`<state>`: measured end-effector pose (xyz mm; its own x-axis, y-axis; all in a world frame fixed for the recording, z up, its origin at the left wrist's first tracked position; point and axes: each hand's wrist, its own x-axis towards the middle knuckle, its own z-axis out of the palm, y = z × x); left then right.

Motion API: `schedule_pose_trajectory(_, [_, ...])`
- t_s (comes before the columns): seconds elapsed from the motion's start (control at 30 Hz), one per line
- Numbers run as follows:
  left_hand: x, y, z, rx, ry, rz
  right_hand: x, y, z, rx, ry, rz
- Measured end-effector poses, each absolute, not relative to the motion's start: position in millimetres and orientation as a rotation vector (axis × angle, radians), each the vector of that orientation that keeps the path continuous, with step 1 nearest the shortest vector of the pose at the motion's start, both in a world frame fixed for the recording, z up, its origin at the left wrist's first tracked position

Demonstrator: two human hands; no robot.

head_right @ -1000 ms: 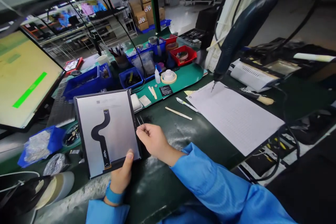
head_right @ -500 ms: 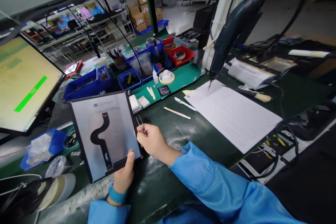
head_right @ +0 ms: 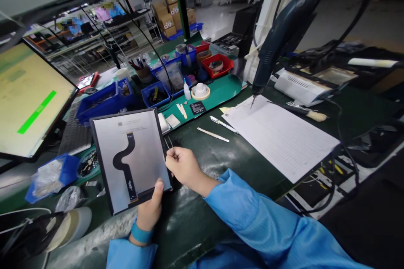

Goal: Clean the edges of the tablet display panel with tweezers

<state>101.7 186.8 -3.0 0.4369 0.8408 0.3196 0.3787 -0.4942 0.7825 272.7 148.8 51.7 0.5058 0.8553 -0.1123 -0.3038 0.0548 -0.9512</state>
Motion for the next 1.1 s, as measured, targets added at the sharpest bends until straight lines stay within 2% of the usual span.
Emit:
schedule_pose_trajectory(0.43, [105, 186, 1, 2.333, 0.945, 1.041, 273, 148, 52, -1.193, -0.594, 0.942])
schedule_pose_trajectory(0.7, [96, 188, -12, 2.451, 0.814, 0.968, 274, 146, 56, -1.197, -0.639, 0.909])
schedule_pose_trajectory(1.0, [97, 188, -9, 2.385, 0.879, 0.786, 274, 146, 57, -1.182, -0.65, 0.899])
schedule_pose_trajectory(1.1, [96, 188, -13, 2.321, 0.896, 0.821, 275, 147, 57, -1.189, -0.648, 0.886])
